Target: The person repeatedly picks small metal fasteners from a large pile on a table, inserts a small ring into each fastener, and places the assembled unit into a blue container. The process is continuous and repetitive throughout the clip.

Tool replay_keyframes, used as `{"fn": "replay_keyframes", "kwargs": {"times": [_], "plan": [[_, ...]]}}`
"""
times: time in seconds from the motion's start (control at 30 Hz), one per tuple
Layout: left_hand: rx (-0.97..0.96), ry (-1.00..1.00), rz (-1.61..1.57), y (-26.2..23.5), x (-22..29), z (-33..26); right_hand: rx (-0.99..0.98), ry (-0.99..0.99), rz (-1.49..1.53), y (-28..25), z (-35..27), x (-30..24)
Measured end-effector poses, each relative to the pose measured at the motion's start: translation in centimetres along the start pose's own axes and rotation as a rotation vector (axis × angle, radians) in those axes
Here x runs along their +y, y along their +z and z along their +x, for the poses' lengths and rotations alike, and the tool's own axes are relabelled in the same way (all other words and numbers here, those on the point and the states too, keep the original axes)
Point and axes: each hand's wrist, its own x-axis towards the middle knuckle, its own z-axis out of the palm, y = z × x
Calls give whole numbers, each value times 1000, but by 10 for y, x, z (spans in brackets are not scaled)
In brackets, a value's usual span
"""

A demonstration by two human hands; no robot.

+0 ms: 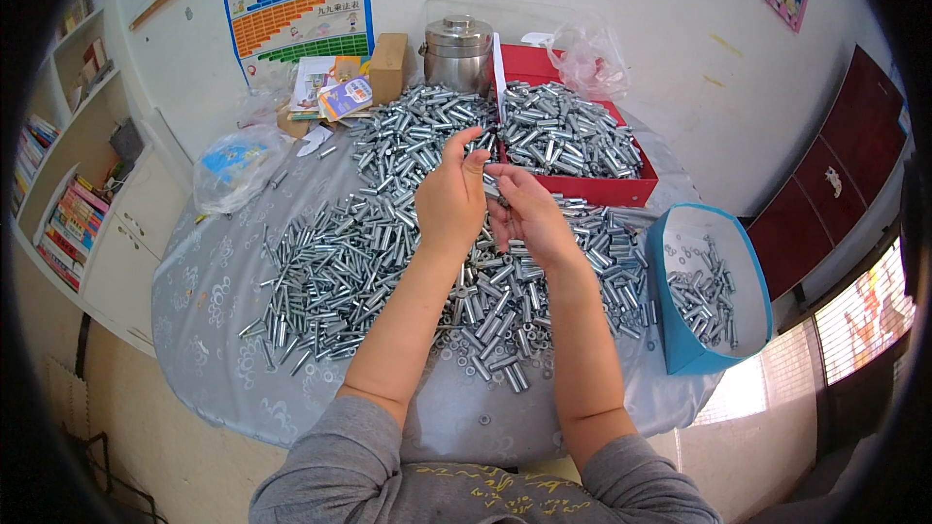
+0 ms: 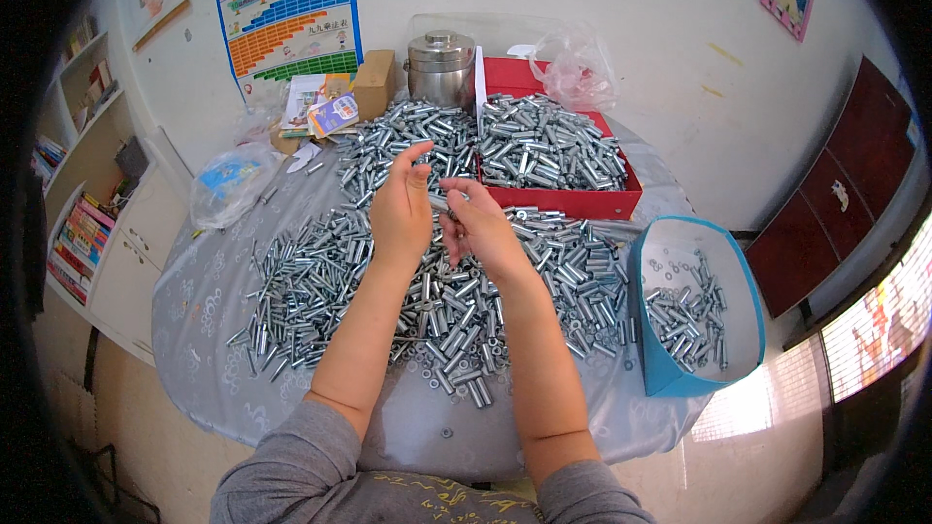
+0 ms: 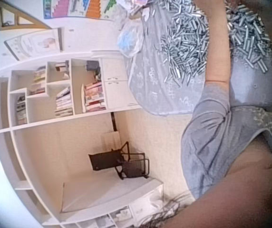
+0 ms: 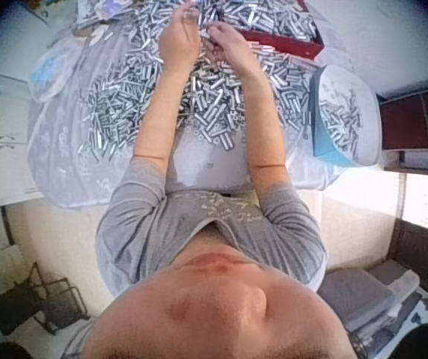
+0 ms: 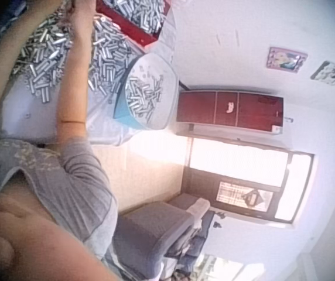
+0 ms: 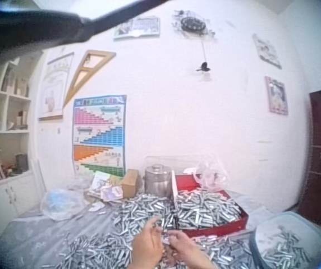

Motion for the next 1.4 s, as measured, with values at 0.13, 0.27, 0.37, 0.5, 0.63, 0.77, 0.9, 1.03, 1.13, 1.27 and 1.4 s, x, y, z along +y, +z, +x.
{"fn": "replay_keyframes", "kwargs": {"times": [0.13, 0.27, 0.37, 0.5, 0.63, 0.77, 0.9, 1.03, 1.13, 1.27, 1.4], "plan": [[-49, -14, 22, -2, 5, -2, 81, -55, 151, 4, 2, 1], [-29, 20, 37, -1, 2, -1, -135, 62, 219, -12, 1, 6], [-10, 27, 20, 1, 0, 0, 108, -13, 207, -5, 6, 9], [-18, -7, 2, -3, 1, 0, -7, 49, 170, -4, 6, 11], [-78, -37, 34, 1, 3, -3, -22, 11, 220, -8, 8, 11], [-45, -20, 30, 0, 1, -1, -129, 117, 267, -18, 10, 16], [-13, -38, -2, 0, 0, 1, 5, 71, 363, -8, 9, 12], [12, -21, 42, -2, -4, 2, -109, 128, 338, -5, 4, 8], [1, -17, 58, 3, -2, 0, -56, 130, 395, -9, 10, 12], [-16, -30, 35, 1, -1, 0, -114, 219, 419, -17, 10, 12], [-43, -26, 79, 2, -1, 1, -65, 219, 413, -18, 12, 13]]}}
